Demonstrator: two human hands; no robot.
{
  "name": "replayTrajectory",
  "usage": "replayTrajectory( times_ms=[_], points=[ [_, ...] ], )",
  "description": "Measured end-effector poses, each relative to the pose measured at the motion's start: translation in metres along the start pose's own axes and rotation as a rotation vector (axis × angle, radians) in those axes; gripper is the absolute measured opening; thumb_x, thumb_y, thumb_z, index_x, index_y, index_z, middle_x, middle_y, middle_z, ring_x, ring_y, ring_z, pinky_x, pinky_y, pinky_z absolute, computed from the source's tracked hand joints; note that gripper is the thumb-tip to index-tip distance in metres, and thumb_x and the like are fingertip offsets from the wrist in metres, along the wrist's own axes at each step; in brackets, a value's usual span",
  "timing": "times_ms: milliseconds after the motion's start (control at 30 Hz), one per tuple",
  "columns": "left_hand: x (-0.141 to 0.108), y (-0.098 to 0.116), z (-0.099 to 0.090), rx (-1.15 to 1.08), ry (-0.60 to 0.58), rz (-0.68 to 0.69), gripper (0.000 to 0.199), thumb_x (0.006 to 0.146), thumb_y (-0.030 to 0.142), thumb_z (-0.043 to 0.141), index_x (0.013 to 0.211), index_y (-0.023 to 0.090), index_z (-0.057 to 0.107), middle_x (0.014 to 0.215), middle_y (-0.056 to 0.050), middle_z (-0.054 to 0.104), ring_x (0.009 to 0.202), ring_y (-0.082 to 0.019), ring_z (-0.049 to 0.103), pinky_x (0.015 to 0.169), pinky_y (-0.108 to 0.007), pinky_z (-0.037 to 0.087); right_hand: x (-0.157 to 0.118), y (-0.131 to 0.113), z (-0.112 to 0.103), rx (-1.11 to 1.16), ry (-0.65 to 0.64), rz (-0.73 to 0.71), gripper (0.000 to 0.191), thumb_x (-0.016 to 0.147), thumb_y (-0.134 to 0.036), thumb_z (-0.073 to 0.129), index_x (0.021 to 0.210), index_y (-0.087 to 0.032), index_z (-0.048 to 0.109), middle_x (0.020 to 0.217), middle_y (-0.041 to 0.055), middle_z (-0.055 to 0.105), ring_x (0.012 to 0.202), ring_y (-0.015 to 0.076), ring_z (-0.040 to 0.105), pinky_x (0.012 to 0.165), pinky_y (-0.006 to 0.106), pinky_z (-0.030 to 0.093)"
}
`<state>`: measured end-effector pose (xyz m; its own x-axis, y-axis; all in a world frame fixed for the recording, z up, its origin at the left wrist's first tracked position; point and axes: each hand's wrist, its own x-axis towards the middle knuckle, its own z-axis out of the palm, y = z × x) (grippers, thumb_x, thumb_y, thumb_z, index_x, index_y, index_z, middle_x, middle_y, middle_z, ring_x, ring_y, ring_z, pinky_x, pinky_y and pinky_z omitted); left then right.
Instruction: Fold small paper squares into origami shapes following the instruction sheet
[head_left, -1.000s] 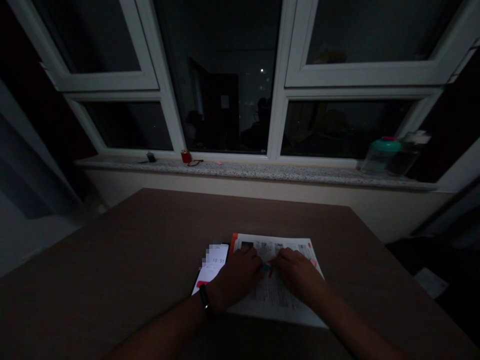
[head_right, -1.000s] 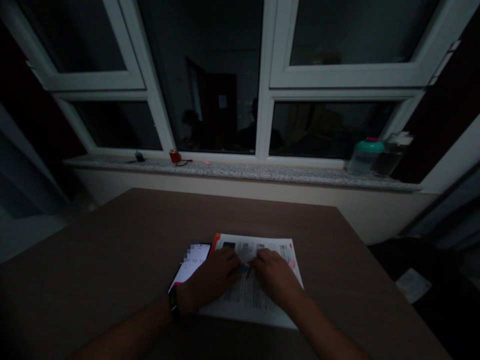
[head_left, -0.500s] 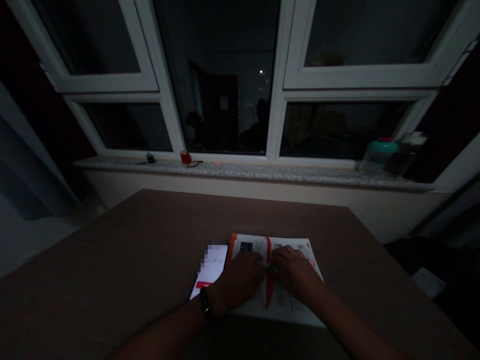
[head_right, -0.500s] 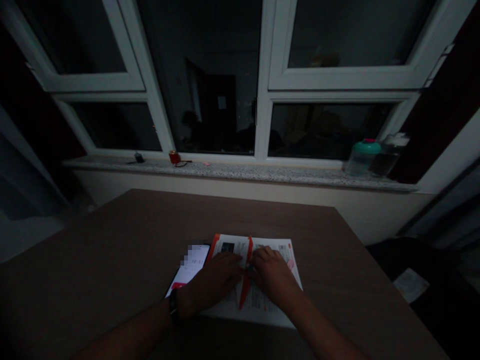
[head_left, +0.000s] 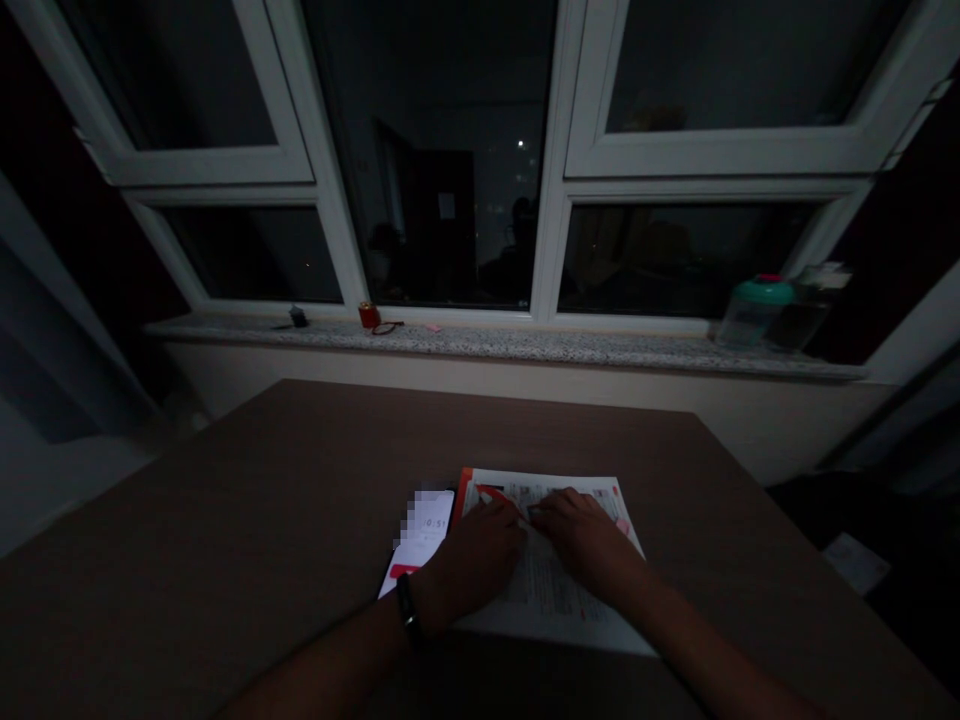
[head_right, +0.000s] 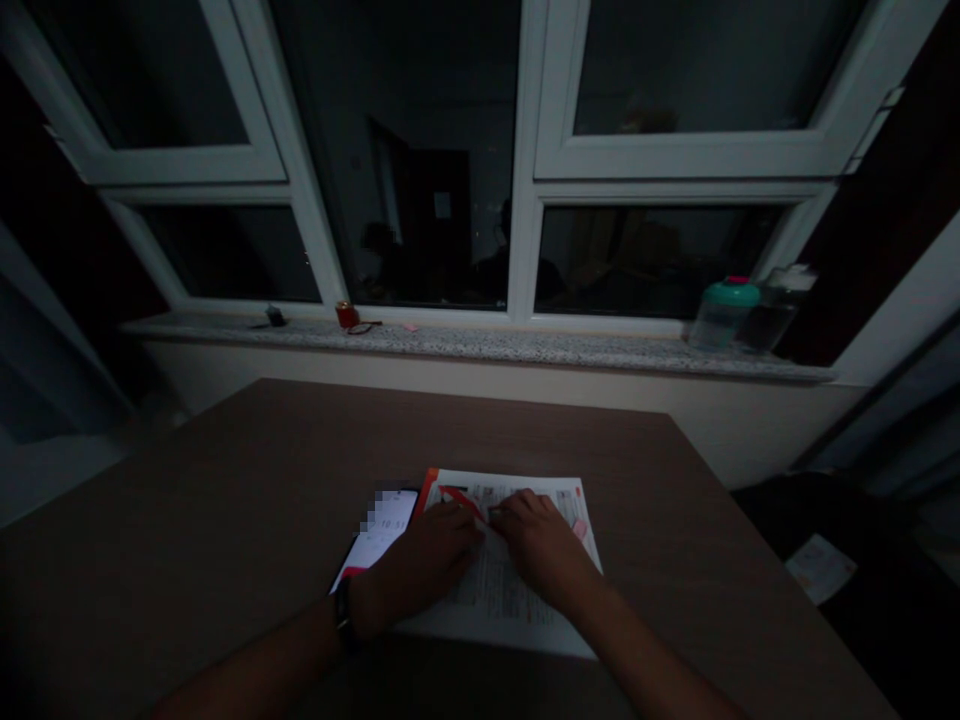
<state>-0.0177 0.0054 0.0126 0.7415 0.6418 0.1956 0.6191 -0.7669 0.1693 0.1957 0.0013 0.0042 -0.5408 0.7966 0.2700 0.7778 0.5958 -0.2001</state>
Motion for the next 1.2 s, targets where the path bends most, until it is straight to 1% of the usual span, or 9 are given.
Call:
replayTrajectory(
  times_ms=[133, 233, 333, 400, 533, 700, 833, 1000, 1200],
  points=[
    [0.0, -0.001, 0.001, -0.043, 0.018, 0.02, 0.015, 0.094, 0.01, 0.053, 0.101, 0.019, 0.062, 0.109, -0.005, 0.062, 0.109, -0.023, 0.056, 0.101, -0.039, 0.041, -0.002, -0.007, 0.0, 0.047, -0.003, 0.017, 0.027, 0.092, -0.016, 0.06, 0.117, -0.023, 0.064, 0.116, 0.0069, 0.063, 0.109, 0.0254, 0.052, 0.092, 0.04, 0.044],
    [0.001, 0.0, 0.0, -0.104, 0.012, -0.022, 0.022, 0.094, 0.007, 0.053, 0.109, 0.02, 0.061, 0.113, -0.005, 0.062, 0.111, -0.021, 0.056, 0.102, -0.036, 0.041, -0.002, -0.007, 0.002, 0.069, -0.021, 0.019, 0.031, 0.09, -0.021, 0.064, 0.121, -0.021, 0.061, 0.115, 0.0081, 0.062, 0.108, 0.0262, 0.052, 0.093, 0.041, 0.044],
    [0.002, 0.0, -0.003, -0.103, 0.025, -0.118, 0.024, 0.09, 0.008, 0.059, 0.111, 0.019, 0.061, 0.116, -0.006, 0.059, 0.11, -0.022, 0.055, 0.098, -0.036, 0.044, -0.001, -0.002, 0.003, 0.06, -0.034, 0.001, 0.035, 0.09, -0.016, 0.063, 0.124, -0.023, 0.06, 0.116, 0.0076, 0.061, 0.109, 0.0262, 0.052, 0.094, 0.041, 0.044],
    [0.002, 0.0, -0.005, -0.071, 0.033, -0.138, 0.021, 0.088, 0.01, 0.063, 0.107, 0.019, 0.063, 0.115, -0.006, 0.058, 0.109, -0.024, 0.054, 0.096, -0.037, 0.044, 0.0, 0.001, 0.004, 0.046, -0.037, -0.016, 0.038, 0.09, -0.012, 0.061, 0.125, -0.024, 0.06, 0.116, 0.0069, 0.061, 0.109, 0.0261, 0.052, 0.094, 0.042, 0.043],
    [0.002, -0.002, -0.005, -0.054, 0.02, -0.076, 0.017, 0.091, 0.011, 0.062, 0.106, 0.018, 0.061, 0.113, -0.005, 0.06, 0.109, -0.023, 0.053, 0.097, -0.037, 0.043, -0.002, 0.003, 0.003, 0.032, -0.039, -0.038, 0.041, 0.09, -0.011, 0.059, 0.129, -0.025, 0.058, 0.115, 0.0069, 0.061, 0.108, 0.026, 0.052, 0.091, 0.041, 0.043],
    [0.002, -0.002, 0.002, -0.026, -0.012, -0.016, 0.008, 0.097, 0.014, 0.056, 0.101, 0.018, 0.061, 0.11, -0.005, 0.063, 0.104, -0.022, 0.055, 0.093, -0.035, 0.044, -0.008, -0.002, -0.001, 0.07, -0.043, -0.006, 0.04, 0.086, -0.024, 0.069, 0.125, -0.024, 0.06, 0.115, 0.007, 0.06, 0.107, 0.027, 0.052, 0.092, 0.042, 0.043],
    [0.003, -0.002, 0.006, -0.005, -0.029, -0.005, 0.011, 0.099, 0.015, 0.053, 0.097, 0.018, 0.063, 0.107, -0.005, 0.064, 0.103, -0.022, 0.056, 0.09, -0.033, 0.045, -0.009, -0.003, -0.003, 0.072, -0.039, -0.016, 0.034, 0.089, -0.024, 0.067, 0.123, -0.024, 0.061, 0.112, 0.0066, 0.062, 0.106, 0.0262, 0.053, 0.092, 0.041, 0.043],
    [0.004, -0.004, 0.008, -0.028, -0.018, 0.019, 0.015, 0.101, 0.016, 0.051, 0.094, 0.017, 0.065, 0.107, -0.005, 0.064, 0.103, -0.021, 0.057, 0.09, -0.032, 0.044, -0.009, -0.001, -0.001, 0.047, -0.039, -0.025, 0.019, 0.091, -0.022, 0.064, 0.11, -0.023, 0.066, 0.107, 0.0057, 0.065, 0.103, 0.0249, 0.055, 0.09, 0.04, 0.043],
    [0.004, -0.007, 0.01, -0.03, -0.014, 0.033, 0.015, 0.1, 0.015, 0.053, 0.091, 0.017, 0.065, 0.104, -0.005, 0.064, 0.101, -0.02, 0.058, 0.09, -0.032, 0.044, -0.01, 0.001, -0.002, 0.054, -0.046, -0.028, 0.019, 0.091, -0.022, 0.066, 0.11, -0.025, 0.067, 0.107, 0.0048, 0.065, 0.104, 0.0248, 0.055, 0.091, 0.04, 0.043]
  ],
)
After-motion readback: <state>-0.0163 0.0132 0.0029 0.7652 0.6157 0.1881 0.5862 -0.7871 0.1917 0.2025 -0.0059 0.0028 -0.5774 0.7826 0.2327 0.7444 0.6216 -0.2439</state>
